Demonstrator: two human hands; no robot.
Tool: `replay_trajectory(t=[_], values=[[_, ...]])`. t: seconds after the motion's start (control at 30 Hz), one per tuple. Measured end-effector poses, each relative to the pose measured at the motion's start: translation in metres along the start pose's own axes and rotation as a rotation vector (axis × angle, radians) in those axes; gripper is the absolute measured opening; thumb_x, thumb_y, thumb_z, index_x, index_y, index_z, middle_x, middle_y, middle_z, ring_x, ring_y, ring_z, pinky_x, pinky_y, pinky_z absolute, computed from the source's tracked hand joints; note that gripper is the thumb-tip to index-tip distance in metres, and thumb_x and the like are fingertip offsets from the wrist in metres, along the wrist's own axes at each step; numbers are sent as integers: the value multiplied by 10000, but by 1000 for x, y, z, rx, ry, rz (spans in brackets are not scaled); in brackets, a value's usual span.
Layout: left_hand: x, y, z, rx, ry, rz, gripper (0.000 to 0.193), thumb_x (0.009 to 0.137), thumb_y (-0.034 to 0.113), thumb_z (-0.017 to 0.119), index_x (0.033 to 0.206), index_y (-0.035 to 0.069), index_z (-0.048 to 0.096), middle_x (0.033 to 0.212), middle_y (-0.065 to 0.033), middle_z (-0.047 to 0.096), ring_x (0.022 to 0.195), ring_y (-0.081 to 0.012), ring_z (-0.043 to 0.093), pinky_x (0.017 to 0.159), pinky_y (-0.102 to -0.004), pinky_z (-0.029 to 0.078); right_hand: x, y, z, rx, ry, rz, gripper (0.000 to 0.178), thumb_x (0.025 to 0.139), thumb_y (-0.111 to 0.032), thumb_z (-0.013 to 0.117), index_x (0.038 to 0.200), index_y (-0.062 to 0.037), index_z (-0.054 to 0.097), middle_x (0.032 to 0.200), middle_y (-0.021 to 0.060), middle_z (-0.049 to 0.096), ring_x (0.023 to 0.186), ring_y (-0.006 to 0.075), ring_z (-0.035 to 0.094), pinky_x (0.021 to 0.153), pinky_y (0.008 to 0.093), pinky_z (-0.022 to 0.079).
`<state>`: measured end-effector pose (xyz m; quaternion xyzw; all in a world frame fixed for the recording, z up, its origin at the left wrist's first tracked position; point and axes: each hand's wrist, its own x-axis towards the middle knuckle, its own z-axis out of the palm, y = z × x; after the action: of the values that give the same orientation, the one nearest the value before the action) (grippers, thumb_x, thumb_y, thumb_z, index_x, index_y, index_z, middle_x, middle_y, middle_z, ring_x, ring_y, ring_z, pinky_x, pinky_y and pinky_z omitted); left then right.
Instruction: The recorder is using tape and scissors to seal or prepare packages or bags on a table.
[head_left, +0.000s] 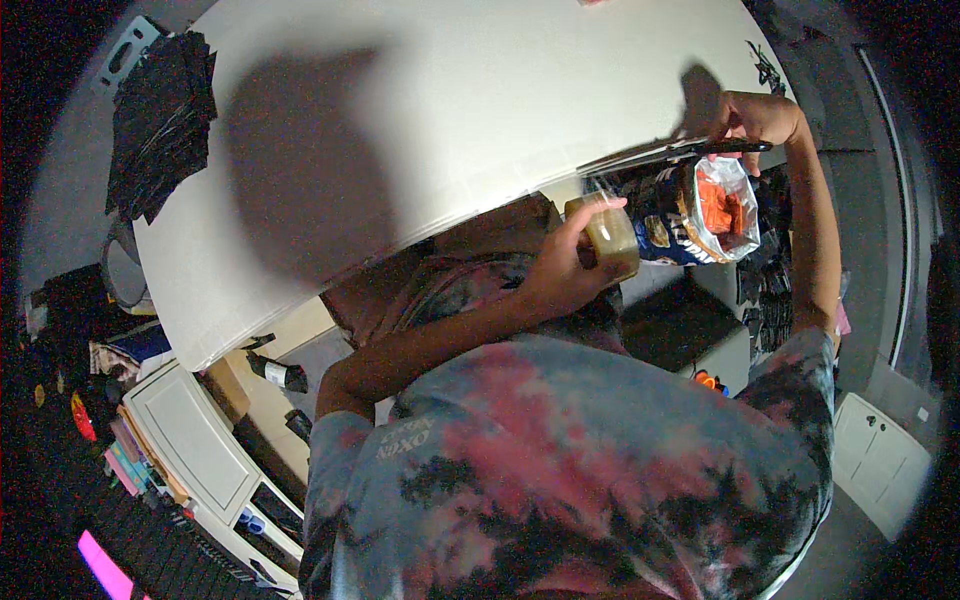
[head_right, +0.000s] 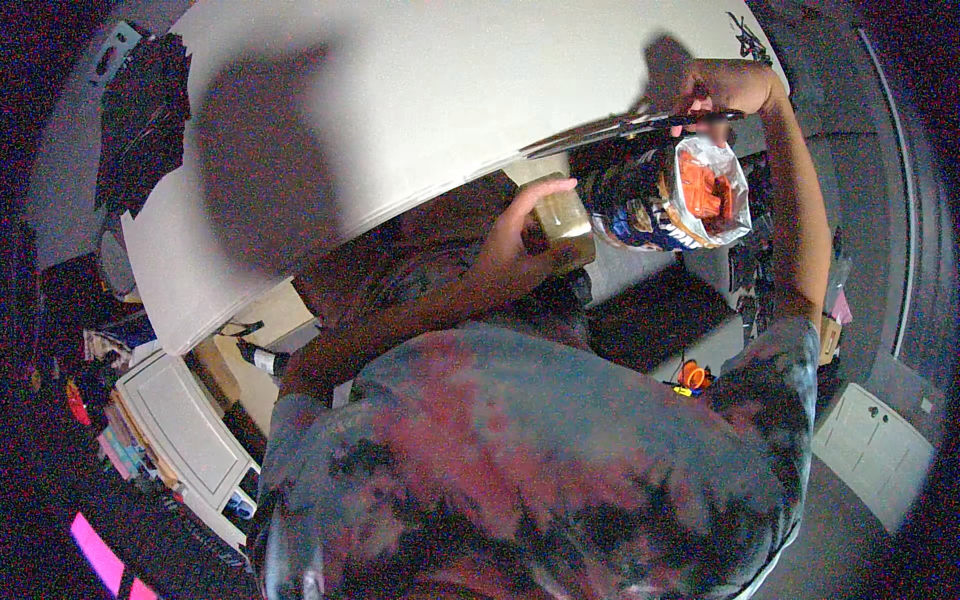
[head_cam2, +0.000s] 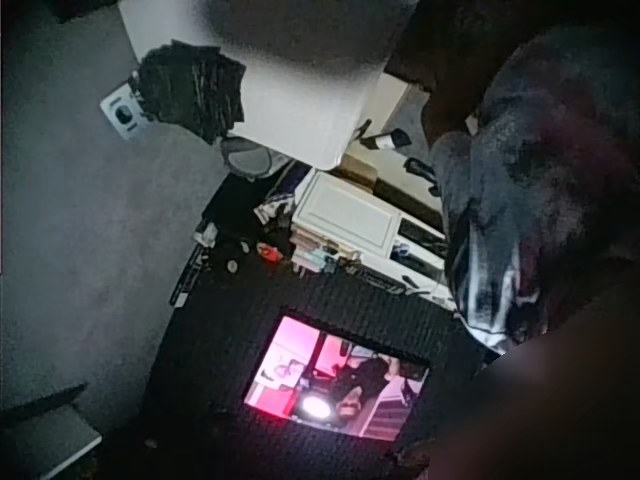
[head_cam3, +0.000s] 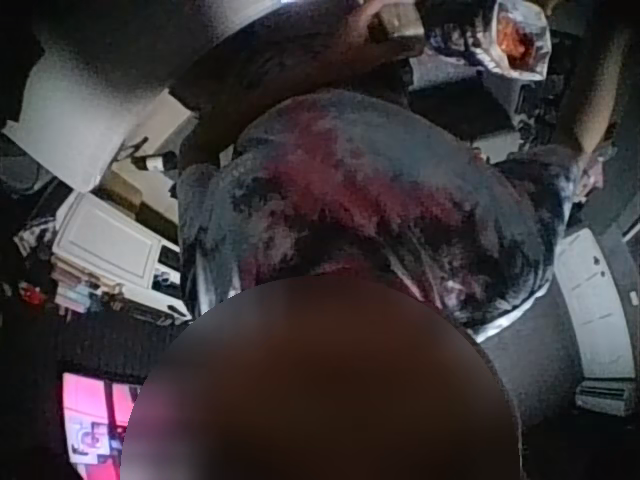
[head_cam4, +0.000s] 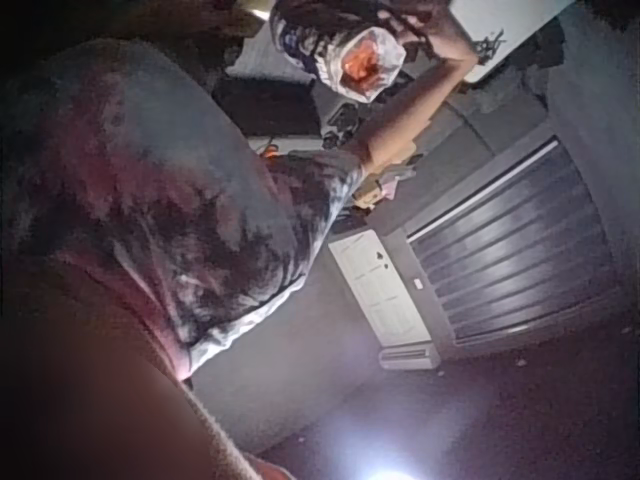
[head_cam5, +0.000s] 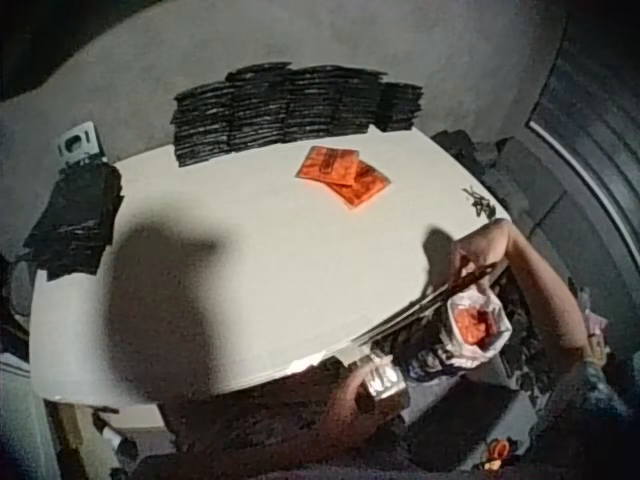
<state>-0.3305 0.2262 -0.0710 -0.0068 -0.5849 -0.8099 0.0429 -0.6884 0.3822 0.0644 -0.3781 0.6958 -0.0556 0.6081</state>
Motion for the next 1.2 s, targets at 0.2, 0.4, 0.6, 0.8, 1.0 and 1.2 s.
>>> replay_trajectory(t=[0.2, 0.4, 0.6, 0.8, 1.0, 1.2], values=[[0, -6, -2, 74, 14, 54, 701, 876, 379, 776, 1416, 70, 453, 1339, -115, 527, 1226, -213, 534, 1044, -361, 441, 8, 6, -1, -75, 25, 33, 709, 343, -152, 986, 972, 59, 737, 800, 48, 735, 698, 95, 602, 615, 258, 488], [0, 5, 0, 92, 12, 9, 674, 871, 310, 792, 1411, 78, 462, 1301, -106, 565, 1210, -203, 550, 1032, -361, 445, 10, 0, 3, -56, 25, -23, 691, 411, -206, 1005, 983, 72, 734, 824, 78, 750, 713, 93, 619, 629, 259, 500], [-1, -3, -1, 53, 31, 19, 661, 871, 303, 793, 1399, 68, 470, 1294, -114, 577, 1211, -208, 554, 1029, -363, 447, 11, 2, 1, -80, 20, 34, 570, 437, -201, 1001, 863, 75, 742, 727, 90, 735, 639, 91, 627, 579, 276, 496], [-6, -3, -2, 60, -48, -83, 706, 843, 264, 820, 1408, 56, 450, 1216, -110, 609, 1105, -185, 603, 933, -352, 512, -22, -18, 0, -284, 22, -168, 476, 449, -235, 977, 694, 67, 702, 647, 97, 698, 571, 137, 638, 541, 307, 492], [-5, 1, -1, 26, -52, -20, 706, 870, 366, 786, 1417, 66, 454, 1388, -130, 508, 1262, -229, 527, 1051, -367, 445, -45, 23, -8, -73, 855, -289, 439, 635, -296, 936, 831, 31, 719, 644, 14, 640, 585, 105, 560, 552, 278, 447], [-7, 2, -2, 30, -102, -115, 789, 867, 285, 797, 1503, 92, 371, 1357, -122, 539, 1240, -223, 542, 1056, -371, 440, -16, 35, -29, -269, 877, 234, 318, 817, -170, 783, 1052, 39, 738, 829, 37, 689, 752, 107, 580, 665, 287, 468]])
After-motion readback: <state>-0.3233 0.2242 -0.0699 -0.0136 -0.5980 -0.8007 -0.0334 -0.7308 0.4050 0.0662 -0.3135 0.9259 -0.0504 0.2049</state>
